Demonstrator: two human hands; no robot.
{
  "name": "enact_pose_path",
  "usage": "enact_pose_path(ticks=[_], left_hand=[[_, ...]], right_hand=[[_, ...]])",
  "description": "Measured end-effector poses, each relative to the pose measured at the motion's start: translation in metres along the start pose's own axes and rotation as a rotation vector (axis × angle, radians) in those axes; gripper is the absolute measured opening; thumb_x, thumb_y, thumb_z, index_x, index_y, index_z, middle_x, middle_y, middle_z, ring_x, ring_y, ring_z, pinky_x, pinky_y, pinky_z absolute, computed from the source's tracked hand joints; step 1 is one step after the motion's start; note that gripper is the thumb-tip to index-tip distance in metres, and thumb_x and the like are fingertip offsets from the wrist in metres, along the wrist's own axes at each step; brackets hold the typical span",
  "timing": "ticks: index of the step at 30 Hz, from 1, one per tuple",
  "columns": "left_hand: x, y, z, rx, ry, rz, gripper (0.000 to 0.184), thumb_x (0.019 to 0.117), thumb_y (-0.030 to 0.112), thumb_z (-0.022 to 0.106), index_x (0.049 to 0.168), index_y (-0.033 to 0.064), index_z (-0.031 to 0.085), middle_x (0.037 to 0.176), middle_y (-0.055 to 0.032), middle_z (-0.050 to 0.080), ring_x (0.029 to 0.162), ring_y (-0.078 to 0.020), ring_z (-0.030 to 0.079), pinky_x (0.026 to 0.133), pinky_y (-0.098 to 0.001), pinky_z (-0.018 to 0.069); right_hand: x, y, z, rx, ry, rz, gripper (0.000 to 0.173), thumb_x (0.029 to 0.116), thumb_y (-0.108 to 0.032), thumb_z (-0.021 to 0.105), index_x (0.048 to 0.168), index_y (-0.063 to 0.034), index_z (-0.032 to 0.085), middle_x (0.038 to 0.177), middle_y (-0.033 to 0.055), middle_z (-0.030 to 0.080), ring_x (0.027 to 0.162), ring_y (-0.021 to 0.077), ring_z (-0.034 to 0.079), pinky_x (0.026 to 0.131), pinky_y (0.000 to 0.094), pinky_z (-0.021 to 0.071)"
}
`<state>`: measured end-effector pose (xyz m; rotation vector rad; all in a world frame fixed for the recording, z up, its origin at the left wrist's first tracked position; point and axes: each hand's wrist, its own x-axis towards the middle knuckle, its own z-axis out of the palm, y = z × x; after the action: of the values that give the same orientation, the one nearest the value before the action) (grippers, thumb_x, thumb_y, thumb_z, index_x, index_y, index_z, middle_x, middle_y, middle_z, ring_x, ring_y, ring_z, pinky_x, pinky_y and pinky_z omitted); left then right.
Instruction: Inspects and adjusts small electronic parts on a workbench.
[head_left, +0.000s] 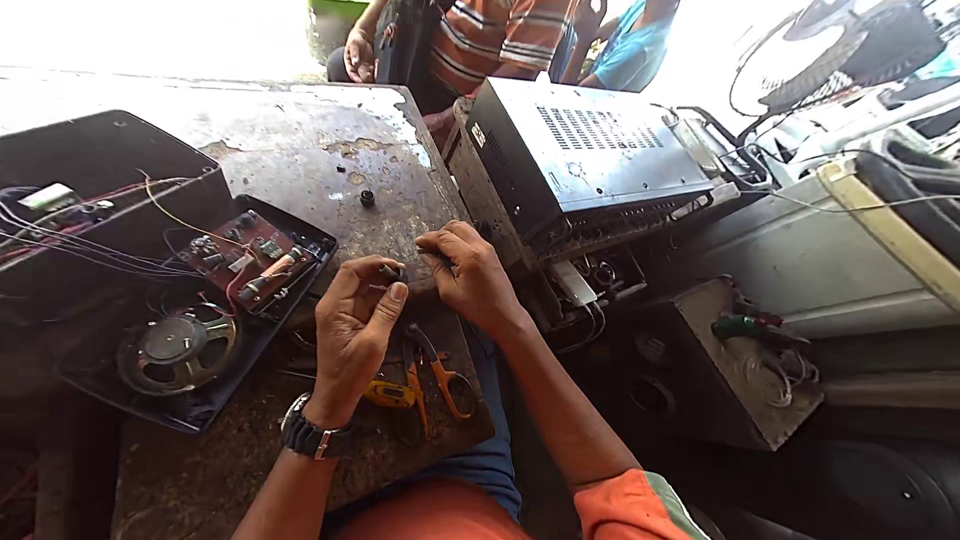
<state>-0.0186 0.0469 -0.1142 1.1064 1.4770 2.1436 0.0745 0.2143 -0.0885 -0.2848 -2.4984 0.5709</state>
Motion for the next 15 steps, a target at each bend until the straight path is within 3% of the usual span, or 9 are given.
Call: enact_pose_path(ticks=[5,7,10,12,15], left_hand=[[0.000,-0.004,0.002,0.051,0.035,-0.020,0.032,0.0963,0.000,0.063,0.128,0.0013,0.059,0.116,-0.0084,0.066,0.097,-0.0174,0.069,0.086,-0.0338,0.0615],[-0.001,-0.003,0.003,0.028,0.039,0.013,0.034,0.0962,0.000,0.063,0.130,-0.0002,0.058,0.119,-0.0093,0.065,0.098,-0.0167,0.068,0.087,-0.0337,0.0614],[-0.001,-0.001,0.004,-0.026,0.049,0.068,0.034,0.0932,-0.004,0.065,0.126,-0.0037,0.059,0.115,-0.0125,0.066,0.096,-0.0186,0.069,0.086,-0.0363,0.0623],[-0.001,0.001,0.004,-0.025,0.057,0.084,0.031,0.0916,-0.003,0.068,0.122,-0.0039,0.061,0.113,-0.0124,0.066,0.092,-0.0183,0.069,0.082,-0.0359,0.0631],[-0.001,0.000,0.003,-0.012,0.053,0.113,0.023,0.0918,-0.001,0.070,0.114,-0.0039,0.063,0.107,-0.0114,0.066,0.089,-0.0176,0.068,0.080,-0.0354,0.0625]], right_hand=[[0.016,0.003,-0.006,-0.106,-0.176,-0.075,0.019,0.0947,-0.005,0.066,0.112,-0.0066,0.074,0.105,0.0097,0.067,0.103,0.0251,0.063,0.090,0.0405,0.0549],[0.010,-0.003,-0.013,-0.060,-0.204,-0.078,0.017,0.0996,-0.014,0.064,0.111,-0.0084,0.074,0.104,0.0066,0.068,0.101,0.0202,0.065,0.090,0.0377,0.0559],[-0.011,-0.010,-0.018,0.027,-0.265,-0.056,0.024,0.1023,-0.032,0.059,0.106,-0.0139,0.074,0.093,-0.0027,0.066,0.087,0.0087,0.063,0.078,0.0298,0.0565],[-0.028,-0.012,-0.010,0.099,-0.299,-0.058,0.032,0.1041,-0.040,0.056,0.101,-0.0140,0.075,0.089,-0.0035,0.067,0.083,0.0052,0.063,0.075,0.0261,0.0560],[-0.044,-0.016,0.012,0.192,-0.295,-0.078,0.029,0.1023,-0.036,0.060,0.099,-0.0111,0.075,0.091,-0.0004,0.068,0.087,0.0060,0.065,0.079,0.0249,0.0564]])
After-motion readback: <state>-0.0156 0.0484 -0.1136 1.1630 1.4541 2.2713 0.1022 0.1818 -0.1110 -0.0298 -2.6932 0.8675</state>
